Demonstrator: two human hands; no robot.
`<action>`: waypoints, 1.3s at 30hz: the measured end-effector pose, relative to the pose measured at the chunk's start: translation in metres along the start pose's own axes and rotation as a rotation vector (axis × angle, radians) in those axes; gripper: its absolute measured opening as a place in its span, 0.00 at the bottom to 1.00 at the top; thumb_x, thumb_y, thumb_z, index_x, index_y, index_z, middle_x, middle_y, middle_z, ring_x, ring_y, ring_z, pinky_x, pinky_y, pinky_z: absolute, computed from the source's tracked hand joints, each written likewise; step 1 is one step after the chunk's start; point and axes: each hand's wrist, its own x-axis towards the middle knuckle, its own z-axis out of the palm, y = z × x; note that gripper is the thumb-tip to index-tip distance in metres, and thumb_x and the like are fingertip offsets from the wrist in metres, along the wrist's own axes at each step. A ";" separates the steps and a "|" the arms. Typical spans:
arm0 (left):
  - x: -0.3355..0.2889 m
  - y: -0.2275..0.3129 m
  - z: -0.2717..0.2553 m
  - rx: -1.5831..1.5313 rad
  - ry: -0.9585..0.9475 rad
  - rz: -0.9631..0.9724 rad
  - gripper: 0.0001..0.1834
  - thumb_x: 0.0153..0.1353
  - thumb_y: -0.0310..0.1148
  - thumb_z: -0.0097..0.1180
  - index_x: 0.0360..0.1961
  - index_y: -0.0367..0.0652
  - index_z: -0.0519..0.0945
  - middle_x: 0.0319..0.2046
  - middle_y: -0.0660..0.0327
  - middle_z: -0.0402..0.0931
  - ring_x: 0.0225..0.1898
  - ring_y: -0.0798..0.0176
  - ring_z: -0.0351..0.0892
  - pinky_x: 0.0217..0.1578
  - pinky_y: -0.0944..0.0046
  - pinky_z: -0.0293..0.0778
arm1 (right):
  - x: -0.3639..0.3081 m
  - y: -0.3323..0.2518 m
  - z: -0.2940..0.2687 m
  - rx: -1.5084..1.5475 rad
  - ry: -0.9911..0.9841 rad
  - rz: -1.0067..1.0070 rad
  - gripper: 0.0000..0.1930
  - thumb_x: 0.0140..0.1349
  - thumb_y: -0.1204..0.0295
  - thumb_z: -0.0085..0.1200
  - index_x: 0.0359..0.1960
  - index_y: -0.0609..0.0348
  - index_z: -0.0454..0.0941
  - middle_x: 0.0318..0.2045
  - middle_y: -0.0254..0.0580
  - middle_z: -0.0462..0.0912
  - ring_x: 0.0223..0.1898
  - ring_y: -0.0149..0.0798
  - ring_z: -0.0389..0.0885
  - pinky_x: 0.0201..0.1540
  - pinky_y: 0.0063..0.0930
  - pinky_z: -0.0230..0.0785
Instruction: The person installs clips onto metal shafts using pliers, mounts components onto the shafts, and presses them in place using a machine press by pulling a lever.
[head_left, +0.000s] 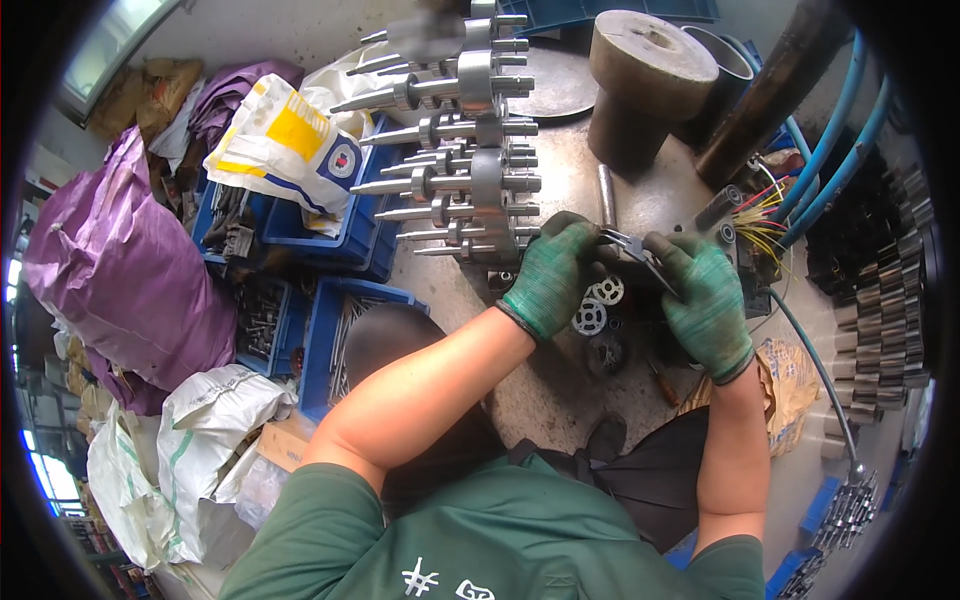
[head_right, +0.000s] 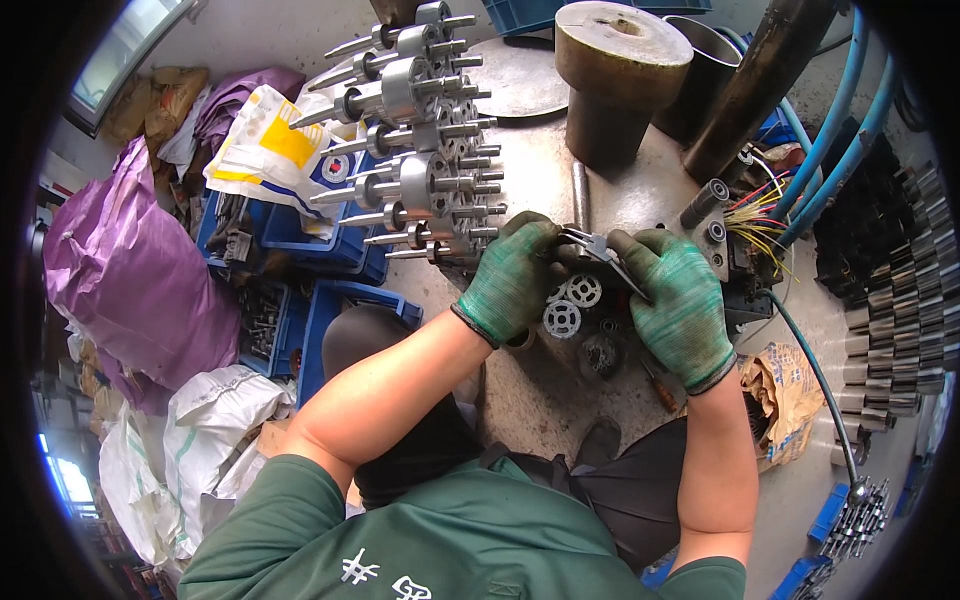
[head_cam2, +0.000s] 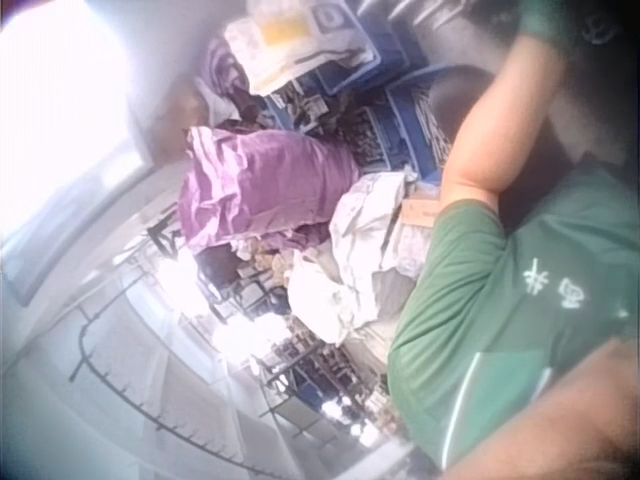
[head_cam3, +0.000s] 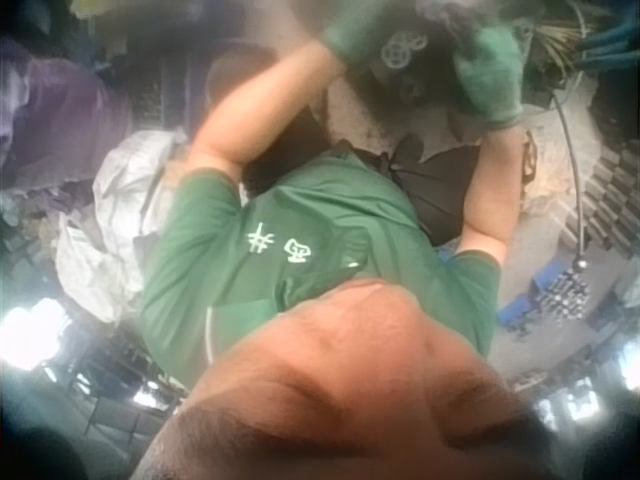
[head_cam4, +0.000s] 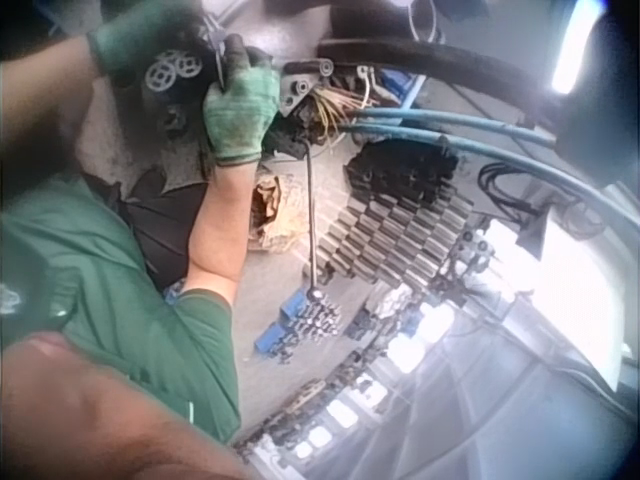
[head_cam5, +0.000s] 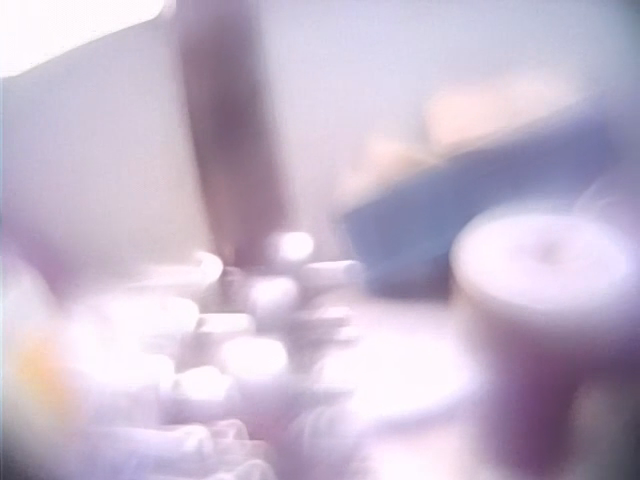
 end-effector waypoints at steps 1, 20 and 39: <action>0.000 0.001 0.001 0.006 -0.007 -0.001 0.07 0.74 0.31 0.52 0.50 0.42 0.74 0.39 0.58 0.81 0.38 0.64 0.83 0.39 0.64 0.80 | 0.000 0.001 0.000 -0.003 0.009 0.004 0.27 0.51 0.83 0.61 0.57 0.57 0.86 0.49 0.51 0.86 0.49 0.56 0.84 0.53 0.44 0.78; -0.025 -0.004 -0.010 0.016 0.130 -0.136 0.16 0.76 0.31 0.46 0.59 0.36 0.77 0.48 0.55 0.82 0.50 0.56 0.84 0.52 0.56 0.82 | 0.074 -0.020 0.074 0.763 -0.065 0.469 0.30 0.63 0.72 0.59 0.68 0.68 0.76 0.47 0.49 0.88 0.39 0.29 0.83 0.49 0.27 0.79; -0.020 -0.013 -0.053 0.719 -0.126 0.050 0.20 0.68 0.20 0.57 0.61 0.37 0.77 0.49 0.58 0.83 0.49 0.63 0.85 0.47 0.65 0.81 | 0.092 -0.017 0.087 0.680 -0.042 0.307 0.26 0.66 0.72 0.59 0.67 0.63 0.78 0.58 0.55 0.86 0.57 0.44 0.87 0.62 0.33 0.77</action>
